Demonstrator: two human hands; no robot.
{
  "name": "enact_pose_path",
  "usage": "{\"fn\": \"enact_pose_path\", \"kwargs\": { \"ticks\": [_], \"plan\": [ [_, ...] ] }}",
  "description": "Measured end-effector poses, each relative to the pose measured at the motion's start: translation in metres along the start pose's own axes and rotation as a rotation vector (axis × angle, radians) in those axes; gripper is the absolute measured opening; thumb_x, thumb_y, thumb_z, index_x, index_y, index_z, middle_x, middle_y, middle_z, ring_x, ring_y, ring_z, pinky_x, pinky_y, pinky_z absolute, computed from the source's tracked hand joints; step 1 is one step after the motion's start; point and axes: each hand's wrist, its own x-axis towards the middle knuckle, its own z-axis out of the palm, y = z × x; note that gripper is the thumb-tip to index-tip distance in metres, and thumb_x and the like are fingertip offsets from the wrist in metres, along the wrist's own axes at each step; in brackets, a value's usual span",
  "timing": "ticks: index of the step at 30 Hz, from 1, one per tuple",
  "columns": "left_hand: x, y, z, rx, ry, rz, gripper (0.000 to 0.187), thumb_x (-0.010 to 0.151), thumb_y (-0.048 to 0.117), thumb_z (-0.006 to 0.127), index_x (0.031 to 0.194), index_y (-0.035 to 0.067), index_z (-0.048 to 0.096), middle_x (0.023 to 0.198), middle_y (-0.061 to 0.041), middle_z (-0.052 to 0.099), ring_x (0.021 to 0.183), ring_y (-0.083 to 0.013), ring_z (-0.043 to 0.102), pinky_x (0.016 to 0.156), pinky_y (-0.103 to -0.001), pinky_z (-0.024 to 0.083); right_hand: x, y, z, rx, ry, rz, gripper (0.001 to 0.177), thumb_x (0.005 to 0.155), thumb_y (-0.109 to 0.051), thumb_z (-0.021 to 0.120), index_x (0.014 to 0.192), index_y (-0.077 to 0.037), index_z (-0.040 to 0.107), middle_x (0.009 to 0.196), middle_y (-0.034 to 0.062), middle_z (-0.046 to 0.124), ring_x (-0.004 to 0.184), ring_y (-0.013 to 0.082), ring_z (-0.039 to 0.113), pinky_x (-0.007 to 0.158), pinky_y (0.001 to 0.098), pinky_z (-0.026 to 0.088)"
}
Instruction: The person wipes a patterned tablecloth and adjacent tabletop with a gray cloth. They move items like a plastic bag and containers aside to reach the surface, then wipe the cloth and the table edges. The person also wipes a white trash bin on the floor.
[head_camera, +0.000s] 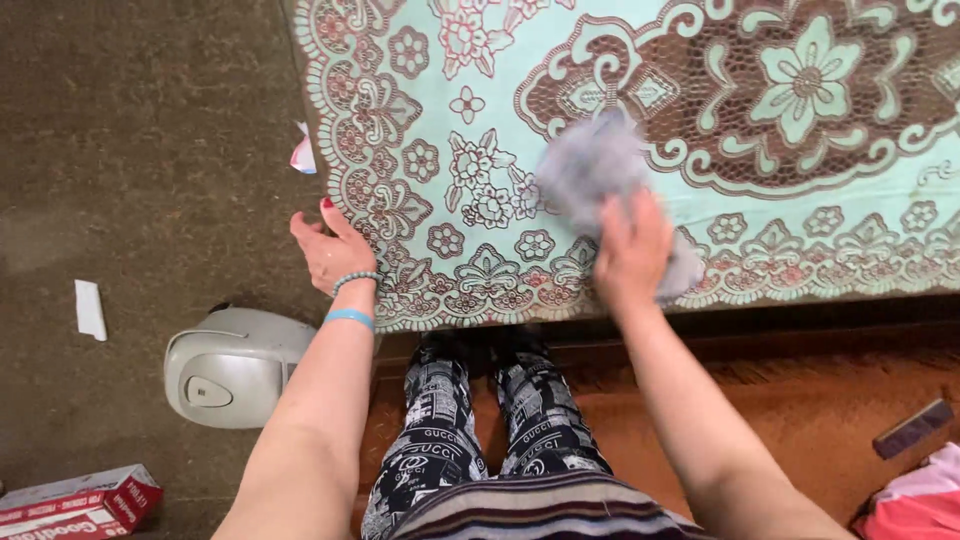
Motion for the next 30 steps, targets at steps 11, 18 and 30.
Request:
{"fn": "enact_pose_path", "kwargs": {
  "ticks": [11, 18, 30],
  "plan": [
    [0.003, 0.01, -0.003, -0.01, -0.045, 0.008, 0.054, 0.106, 0.059, 0.036, 0.133, 0.02, 0.061, 0.121, -0.014, 0.076, 0.091, -0.049, 0.072, 0.068, -0.068, 0.051, 0.169, -0.175, 0.084, 0.119, -0.315, -0.134, 0.065, 0.103, -0.013, 0.059, 0.164, -0.028, 0.043, 0.172, 0.0181, 0.028, 0.16, 0.0426, 0.024, 0.13, 0.0644, 0.022],
    [0.004, -0.003, 0.013, 0.081, 0.075, 0.119, 0.05, 0.108, 0.053, 0.042, 0.089, 0.017, 0.069, 0.081, -0.018, 0.075, 0.07, -0.0491, 0.07, 0.059, -0.065, 0.051, 0.011, -0.1, 0.002, 0.442, -0.402, -0.47, 0.06, 0.108, -0.024, 0.066, 0.158, -0.048, 0.044, 0.173, -0.0058, 0.037, 0.155, 0.0244, 0.047, 0.115, 0.0382, 0.053],
    [0.003, 0.006, 0.001, 0.013, -0.077, 0.086, 0.056, 0.108, 0.054, 0.035, 0.1, 0.016, 0.076, 0.093, -0.013, 0.077, 0.082, -0.0447, 0.071, 0.063, -0.065, 0.051, 0.342, -0.156, 0.181, 0.139, -0.127, 0.063, 0.055, 0.095, -0.014, 0.068, 0.149, -0.02, 0.064, 0.155, 0.0205, 0.045, 0.141, 0.047, 0.042, 0.116, 0.0598, 0.033]
  ]
}}
